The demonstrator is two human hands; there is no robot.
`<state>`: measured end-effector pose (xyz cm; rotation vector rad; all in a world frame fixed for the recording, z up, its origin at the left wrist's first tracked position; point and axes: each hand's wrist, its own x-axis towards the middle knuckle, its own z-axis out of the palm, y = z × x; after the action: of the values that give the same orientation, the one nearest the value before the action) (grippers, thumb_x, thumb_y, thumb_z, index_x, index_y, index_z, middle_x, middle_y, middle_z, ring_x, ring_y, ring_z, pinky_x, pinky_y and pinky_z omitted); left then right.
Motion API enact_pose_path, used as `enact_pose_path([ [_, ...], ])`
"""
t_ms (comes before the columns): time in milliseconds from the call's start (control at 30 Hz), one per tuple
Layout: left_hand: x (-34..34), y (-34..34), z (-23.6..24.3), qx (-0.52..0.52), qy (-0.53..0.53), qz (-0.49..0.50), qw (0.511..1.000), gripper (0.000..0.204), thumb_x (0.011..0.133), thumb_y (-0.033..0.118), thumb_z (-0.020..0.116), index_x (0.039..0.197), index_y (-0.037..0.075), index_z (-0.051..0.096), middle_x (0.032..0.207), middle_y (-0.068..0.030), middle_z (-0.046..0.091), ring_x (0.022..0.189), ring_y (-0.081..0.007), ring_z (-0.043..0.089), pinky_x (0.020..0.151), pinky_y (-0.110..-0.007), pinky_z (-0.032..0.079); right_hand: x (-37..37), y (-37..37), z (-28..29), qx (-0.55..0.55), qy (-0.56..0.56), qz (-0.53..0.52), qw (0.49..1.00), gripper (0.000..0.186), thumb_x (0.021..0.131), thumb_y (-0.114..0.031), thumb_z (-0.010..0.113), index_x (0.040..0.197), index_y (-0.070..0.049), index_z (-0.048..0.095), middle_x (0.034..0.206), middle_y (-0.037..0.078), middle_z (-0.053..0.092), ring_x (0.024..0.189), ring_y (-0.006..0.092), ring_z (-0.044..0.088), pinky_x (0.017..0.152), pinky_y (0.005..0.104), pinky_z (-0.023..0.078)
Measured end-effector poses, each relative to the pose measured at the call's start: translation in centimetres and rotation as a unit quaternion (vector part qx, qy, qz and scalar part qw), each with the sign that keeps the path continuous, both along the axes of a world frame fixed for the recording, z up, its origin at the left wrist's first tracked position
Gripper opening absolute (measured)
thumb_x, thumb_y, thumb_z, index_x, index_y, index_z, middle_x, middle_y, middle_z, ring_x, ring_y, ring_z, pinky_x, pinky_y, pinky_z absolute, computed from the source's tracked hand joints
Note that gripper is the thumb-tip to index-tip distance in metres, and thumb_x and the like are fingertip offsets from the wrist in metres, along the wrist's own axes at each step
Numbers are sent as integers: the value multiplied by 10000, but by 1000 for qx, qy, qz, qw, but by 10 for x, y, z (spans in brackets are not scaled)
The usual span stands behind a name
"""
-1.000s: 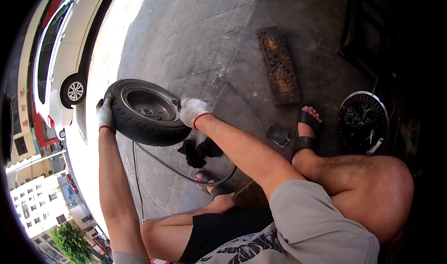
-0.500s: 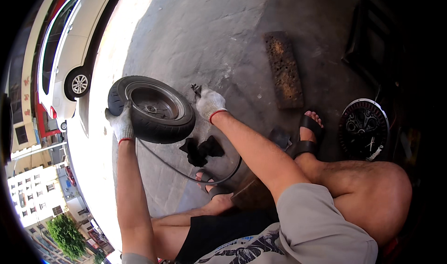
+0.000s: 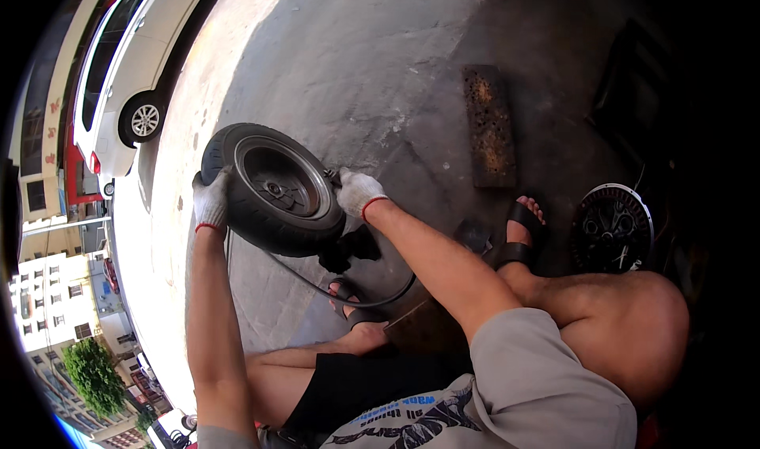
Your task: The person inflates a tire using an air hose nozzle, adjusts a floor fan, and cleans the wheel rim by sanding and wiping it with a cloth. The person then inflates the tire again using the air hose nozzle.
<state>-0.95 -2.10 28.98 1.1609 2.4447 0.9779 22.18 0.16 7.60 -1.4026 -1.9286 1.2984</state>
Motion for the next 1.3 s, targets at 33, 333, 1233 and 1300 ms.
enact_pose_path([
  [33,-7,2,1,-9,16,16,1000,1057,765,388,860,1506,-156,338,1440,-309,536,1314,-355,561,1090,-383,460,-7,-5,9,3,4,6,1000,363,938,-325,569,1144,-34,637,1080,279,710,1062,475,666,922,547,526],
  [333,-41,12,1,-3,-24,84,996,1014,777,429,835,1466,-170,394,1414,-316,561,1268,-357,601,1052,-388,489,-20,-14,40,-30,12,57,998,403,956,-301,538,1235,-23,626,1110,272,713,1075,446,678,935,521,532],
  [1233,-56,35,-4,-44,35,81,995,1097,755,553,802,1494,-146,389,1473,-339,509,1390,-398,506,1151,-399,402,-34,2,50,-31,-24,54,998,340,919,-180,531,1193,1,623,1167,271,702,1112,446,674,959,510,533],
  [1300,-52,35,-5,-55,21,88,994,1095,758,551,801,1495,-145,388,1475,-336,509,1388,-399,508,1151,-400,402,-32,0,49,-38,-21,60,997,339,920,-176,526,1195,1,619,1167,272,701,1111,449,674,958,509,534],
])
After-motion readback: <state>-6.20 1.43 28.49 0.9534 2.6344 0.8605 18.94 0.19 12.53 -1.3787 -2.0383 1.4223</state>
